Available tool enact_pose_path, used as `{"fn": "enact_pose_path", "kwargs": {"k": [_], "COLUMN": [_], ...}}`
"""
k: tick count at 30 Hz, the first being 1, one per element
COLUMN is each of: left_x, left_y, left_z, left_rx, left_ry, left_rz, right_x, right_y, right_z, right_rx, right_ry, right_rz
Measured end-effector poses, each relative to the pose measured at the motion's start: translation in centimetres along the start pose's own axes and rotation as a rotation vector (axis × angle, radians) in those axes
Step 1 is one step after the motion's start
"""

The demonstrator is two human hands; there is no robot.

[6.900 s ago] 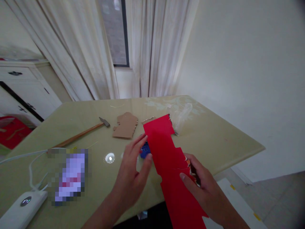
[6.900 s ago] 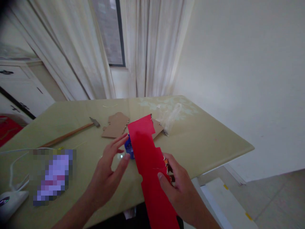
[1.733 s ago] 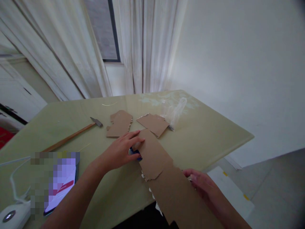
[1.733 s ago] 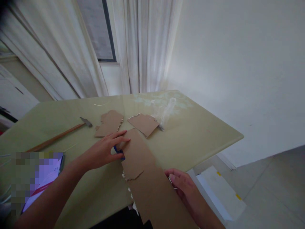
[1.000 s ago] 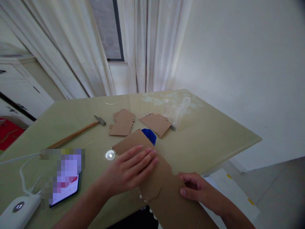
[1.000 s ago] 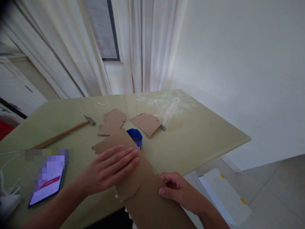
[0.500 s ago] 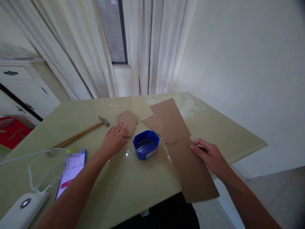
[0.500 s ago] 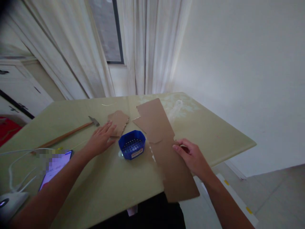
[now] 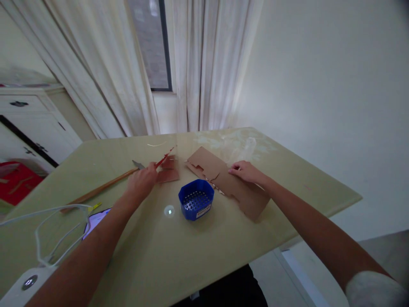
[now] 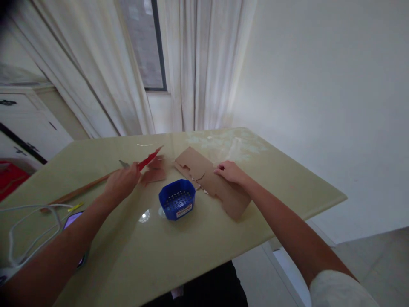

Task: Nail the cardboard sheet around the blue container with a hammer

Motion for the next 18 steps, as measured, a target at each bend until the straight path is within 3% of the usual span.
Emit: {"fn": "enact_pose_path", "kwargs": {"k": [3,6,8,11,14,18], "left_x": [0.4,-0.5,-1.4,-3.1,-5.2,-6.8], "left_y": [-2.6,-4.0,-3.3,-0.1,3.4,5.2], "left_z": [-2.4,-4.4,-4.9,-5.0,-4.8,-3.9], "left_rx": [-0.193,-0.679,-1.132,-1.647,-1.689,-1.422], "left_ry": [0.152,0.302,0.272,0.086,-0.058,-0.04], "left_rz": [-0.196,-0.259,-0.175,0.066,0.237,0.283], "right_x": [0.1,-0.8,-1.1,-1.0,-0.6,-1.1], "right_y": [-0.2,-1.5,-2.9,-5.4,-7.3,-8.2], "right_z": [0.2,0.0,-0.1,-0.5,-1.0,-1.6], "right_rx": [-0.085,-0.16,-0.132,0.236,0.7,0.855], "right_ry": [0.041,0.121,0.173,0.321,0.461,0.576], "right_rz": [0.023,0.034,0.004,-0.089,-0.164,-0.221]}}
Point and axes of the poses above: each hand's wrist, its own x-axis towards the middle knuckle, its own z-axis out of the palm, y = z × x, the point moved 7 cm from there along x, towards the middle knuckle, and after that the axes turned 15 degrees about -z, right-handed, at the moved point
